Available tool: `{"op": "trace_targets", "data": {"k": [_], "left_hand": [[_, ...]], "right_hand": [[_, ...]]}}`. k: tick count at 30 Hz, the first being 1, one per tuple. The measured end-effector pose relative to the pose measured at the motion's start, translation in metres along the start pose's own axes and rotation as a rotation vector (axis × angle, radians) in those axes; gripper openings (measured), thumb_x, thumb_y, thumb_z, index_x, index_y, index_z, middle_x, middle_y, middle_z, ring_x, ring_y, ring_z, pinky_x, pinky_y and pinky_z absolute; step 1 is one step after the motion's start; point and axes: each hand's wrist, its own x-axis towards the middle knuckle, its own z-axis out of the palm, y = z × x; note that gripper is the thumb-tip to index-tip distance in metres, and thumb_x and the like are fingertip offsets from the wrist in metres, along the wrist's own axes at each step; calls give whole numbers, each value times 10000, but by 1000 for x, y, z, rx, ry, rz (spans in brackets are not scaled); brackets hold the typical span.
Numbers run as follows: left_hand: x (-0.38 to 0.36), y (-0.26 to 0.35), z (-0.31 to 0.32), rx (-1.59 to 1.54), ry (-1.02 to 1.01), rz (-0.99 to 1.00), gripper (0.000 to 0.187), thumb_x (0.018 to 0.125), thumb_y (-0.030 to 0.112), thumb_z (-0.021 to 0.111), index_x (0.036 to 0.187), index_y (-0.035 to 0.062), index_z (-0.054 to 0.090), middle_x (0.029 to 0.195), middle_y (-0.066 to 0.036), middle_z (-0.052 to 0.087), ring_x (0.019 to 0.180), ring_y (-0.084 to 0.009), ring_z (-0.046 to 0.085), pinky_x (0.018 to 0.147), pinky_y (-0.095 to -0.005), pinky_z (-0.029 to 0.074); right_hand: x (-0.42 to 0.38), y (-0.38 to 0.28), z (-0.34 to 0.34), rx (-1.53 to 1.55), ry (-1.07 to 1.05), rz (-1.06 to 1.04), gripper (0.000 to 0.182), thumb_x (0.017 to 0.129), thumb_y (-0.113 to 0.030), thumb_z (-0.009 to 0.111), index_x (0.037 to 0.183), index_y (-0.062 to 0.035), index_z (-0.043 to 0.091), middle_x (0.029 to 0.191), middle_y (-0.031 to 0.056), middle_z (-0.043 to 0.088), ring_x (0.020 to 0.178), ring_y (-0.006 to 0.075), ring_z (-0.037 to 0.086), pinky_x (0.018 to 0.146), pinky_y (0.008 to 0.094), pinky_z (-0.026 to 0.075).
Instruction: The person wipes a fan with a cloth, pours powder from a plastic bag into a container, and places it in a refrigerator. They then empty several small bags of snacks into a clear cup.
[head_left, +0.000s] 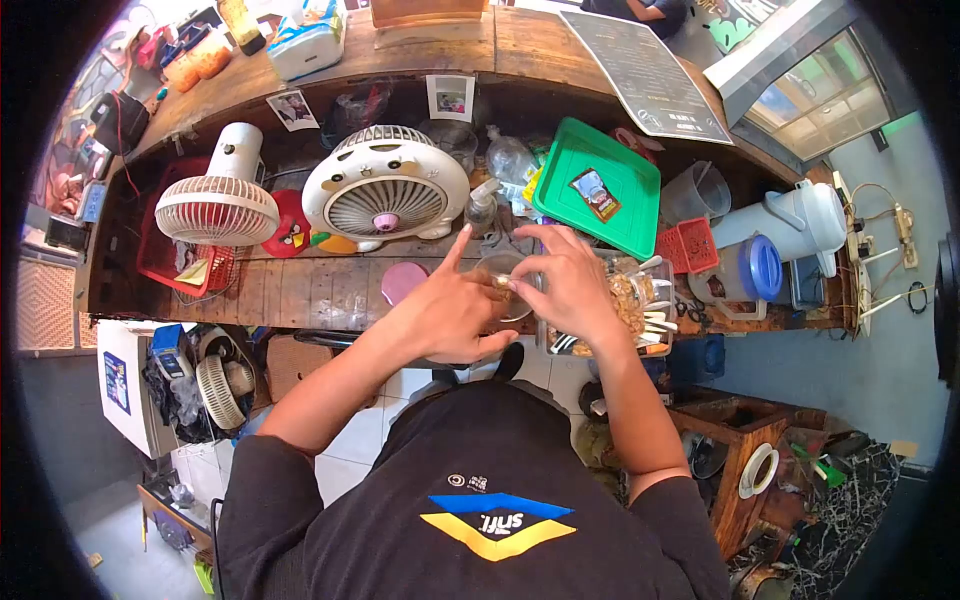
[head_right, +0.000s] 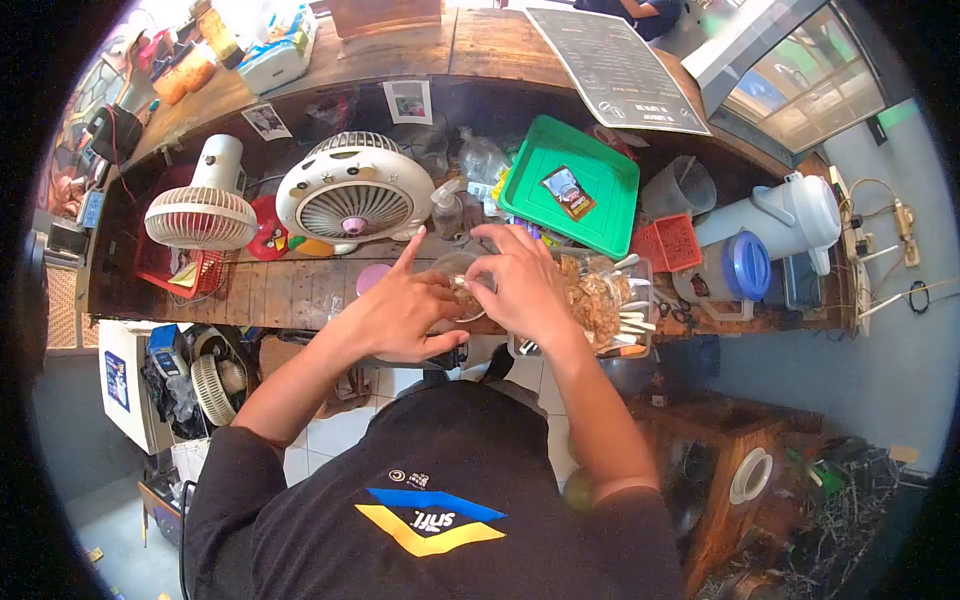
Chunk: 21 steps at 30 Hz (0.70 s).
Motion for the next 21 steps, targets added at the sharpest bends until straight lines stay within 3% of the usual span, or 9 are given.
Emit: {"op": "trace_targets", "data": {"k": [5, 9, 15, 18, 21], "left_hand": [[7, 12, -4, 140, -221, -90, 516, 944, 573, 553, 1192, 167, 754, 1075, -79, 753, 1189, -268, 649, 1233, -675, 3], [10, 12, -2, 152, -200, -77, 532, 905, 592, 609, 1216, 184, 748, 1050, -80, 753, 1208, -277, 638, 1234, -672, -7], [10, 13, -4, 149, -274, -102, 474, 853, 510, 719, 1165, 156, 760, 1014, -90, 749, 1226, -276, 628, 1234, -675, 12], [8, 16, -9, 157, -311, -118, 463, 837, 461, 755, 1159, 128, 747, 1047, -84, 742, 1227, -260, 628, 1236, -673, 32], [-4, 15, -13, 107, -188, -83, 445, 825, 365, 775, 1186, 111, 717, 1131, -70, 720, 1231, -236, 623, 1239, -669, 53]], "right_hand": [[3, -6, 9, -72, -41, 66, 79, 783, -183, 770, 844, -146, 805, 1353, 64, 618, 1299, 271, 513, 1050, 478, 391], [8, -12, 18, -227, -23, 60, 86, 770, -196, 769, 835, -171, 819, 1377, 60, 613, 1278, 269, 519, 1064, 517, 357], [13, -14, 31, -488, -8, 131, 93, 745, -223, 797, 832, -209, 826, 1351, 45, 634, 1249, 270, 544, 1096, 525, 337], [13, -16, 30, -512, -55, 148, 102, 757, -234, 795, 851, -211, 826, 1336, 43, 642, 1256, 258, 545, 1103, 533, 329], [9, -17, 22, -363, -30, 110, 132, 825, -240, 729, 901, -177, 816, 1296, 53, 667, 1228, 250, 575, 1107, 533, 326]]}}
